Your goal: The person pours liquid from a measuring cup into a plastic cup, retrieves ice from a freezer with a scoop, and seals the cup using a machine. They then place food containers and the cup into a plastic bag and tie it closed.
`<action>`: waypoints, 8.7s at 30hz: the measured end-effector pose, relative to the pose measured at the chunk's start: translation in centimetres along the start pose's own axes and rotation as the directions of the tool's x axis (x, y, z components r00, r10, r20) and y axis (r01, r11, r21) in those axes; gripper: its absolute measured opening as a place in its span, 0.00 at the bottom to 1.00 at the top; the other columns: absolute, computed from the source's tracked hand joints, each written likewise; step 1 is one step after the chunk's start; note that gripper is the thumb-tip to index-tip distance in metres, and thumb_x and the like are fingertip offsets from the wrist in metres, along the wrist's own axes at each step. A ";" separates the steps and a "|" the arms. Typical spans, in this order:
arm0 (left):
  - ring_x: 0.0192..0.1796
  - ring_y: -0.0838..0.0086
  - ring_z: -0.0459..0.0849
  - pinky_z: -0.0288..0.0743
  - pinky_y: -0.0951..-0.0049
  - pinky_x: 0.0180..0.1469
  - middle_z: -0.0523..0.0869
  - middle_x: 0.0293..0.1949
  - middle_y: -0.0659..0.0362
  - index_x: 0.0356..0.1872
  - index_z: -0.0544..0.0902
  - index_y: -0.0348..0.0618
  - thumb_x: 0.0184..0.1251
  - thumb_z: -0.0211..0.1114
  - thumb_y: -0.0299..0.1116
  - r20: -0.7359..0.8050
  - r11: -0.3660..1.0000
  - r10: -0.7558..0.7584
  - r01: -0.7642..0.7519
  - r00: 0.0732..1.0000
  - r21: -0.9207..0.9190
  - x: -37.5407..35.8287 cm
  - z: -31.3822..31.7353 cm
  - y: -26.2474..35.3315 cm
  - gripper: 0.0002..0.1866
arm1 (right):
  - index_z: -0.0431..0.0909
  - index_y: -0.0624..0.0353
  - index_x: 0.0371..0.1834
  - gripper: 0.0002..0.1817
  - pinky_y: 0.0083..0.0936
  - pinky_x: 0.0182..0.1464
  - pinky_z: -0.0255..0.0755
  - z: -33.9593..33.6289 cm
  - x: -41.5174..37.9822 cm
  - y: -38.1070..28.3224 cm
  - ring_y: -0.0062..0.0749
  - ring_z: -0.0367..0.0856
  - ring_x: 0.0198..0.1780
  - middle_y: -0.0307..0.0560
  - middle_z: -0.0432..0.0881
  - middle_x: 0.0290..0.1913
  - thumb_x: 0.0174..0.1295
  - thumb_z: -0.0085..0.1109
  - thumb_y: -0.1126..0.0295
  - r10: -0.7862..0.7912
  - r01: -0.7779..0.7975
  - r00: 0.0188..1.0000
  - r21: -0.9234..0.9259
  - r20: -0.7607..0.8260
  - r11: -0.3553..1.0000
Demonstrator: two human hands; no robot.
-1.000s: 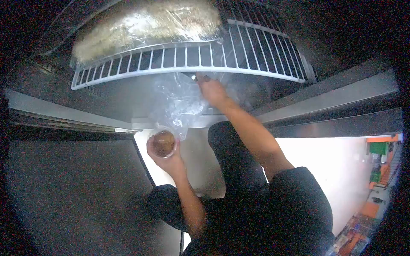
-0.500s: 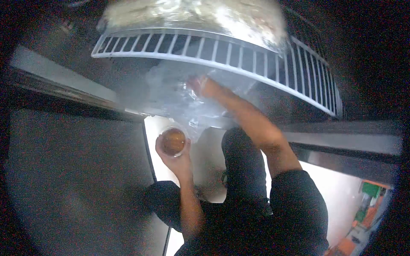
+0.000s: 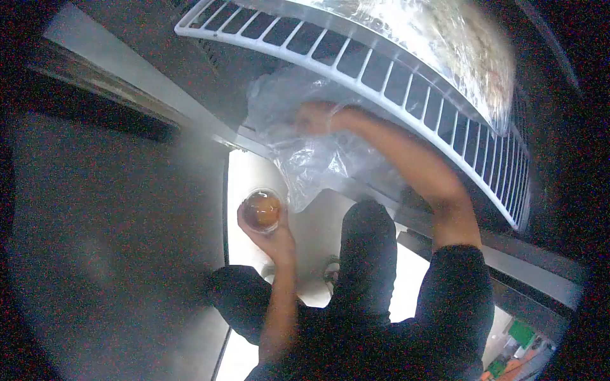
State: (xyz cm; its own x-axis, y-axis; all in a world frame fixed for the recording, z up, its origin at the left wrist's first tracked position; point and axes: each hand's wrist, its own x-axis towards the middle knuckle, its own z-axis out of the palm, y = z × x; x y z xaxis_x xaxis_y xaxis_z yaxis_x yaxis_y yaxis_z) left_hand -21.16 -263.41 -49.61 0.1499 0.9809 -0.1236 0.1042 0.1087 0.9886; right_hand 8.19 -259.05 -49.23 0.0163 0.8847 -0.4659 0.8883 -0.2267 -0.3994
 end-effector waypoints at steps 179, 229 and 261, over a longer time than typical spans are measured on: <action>0.65 0.56 0.69 0.66 0.57 0.67 0.68 0.62 0.46 0.66 0.62 0.34 0.47 0.78 0.26 -0.157 0.984 -0.033 0.060 0.987 0.171 -4.9 -2.1 -7.0 0.44 | 0.73 0.50 0.56 0.14 0.06 0.15 0.48 1.5 -14.6 1.1 0.08 0.60 0.18 0.33 0.69 0.27 0.69 0.56 0.68 0.532 -0.052 0.846 0.999 0.038 0.012; 0.65 0.62 0.69 0.65 0.61 0.68 0.68 0.62 0.52 0.66 0.62 0.39 0.41 0.80 0.23 0.401 0.957 0.281 -0.286 0.872 -0.050 -2.1 -5.2 11.0 0.47 | 0.77 0.62 0.53 0.19 0.50 0.53 0.73 5.3 -18.2 -14.7 0.60 0.81 0.49 0.59 0.83 0.45 0.64 0.55 0.62 0.451 -0.496 0.126 0.338 -0.884 0.800; 0.62 0.62 0.75 0.73 0.63 0.63 0.71 0.61 0.49 0.63 0.66 0.36 0.36 0.82 0.22 0.233 1.000 0.002 0.001 0.973 -0.014 -8.6 -47.9 58.0 0.47 | 0.71 0.53 0.59 0.33 0.49 0.58 0.62 -23.2 -36.9 -58.6 0.50 0.65 0.64 0.53 0.67 0.64 0.45 0.69 0.66 0.401 -0.463 0.695 0.055 -0.597 0.885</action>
State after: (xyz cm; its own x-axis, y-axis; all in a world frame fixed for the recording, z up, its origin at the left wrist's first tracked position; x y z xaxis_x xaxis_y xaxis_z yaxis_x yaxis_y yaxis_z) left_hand -63.49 -257.85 12.88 0.3749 0.9167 -0.1382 0.0907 0.1121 0.9895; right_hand -33.81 -268.95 9.71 0.6413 0.7672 -0.0120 0.7532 -0.6324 -0.1809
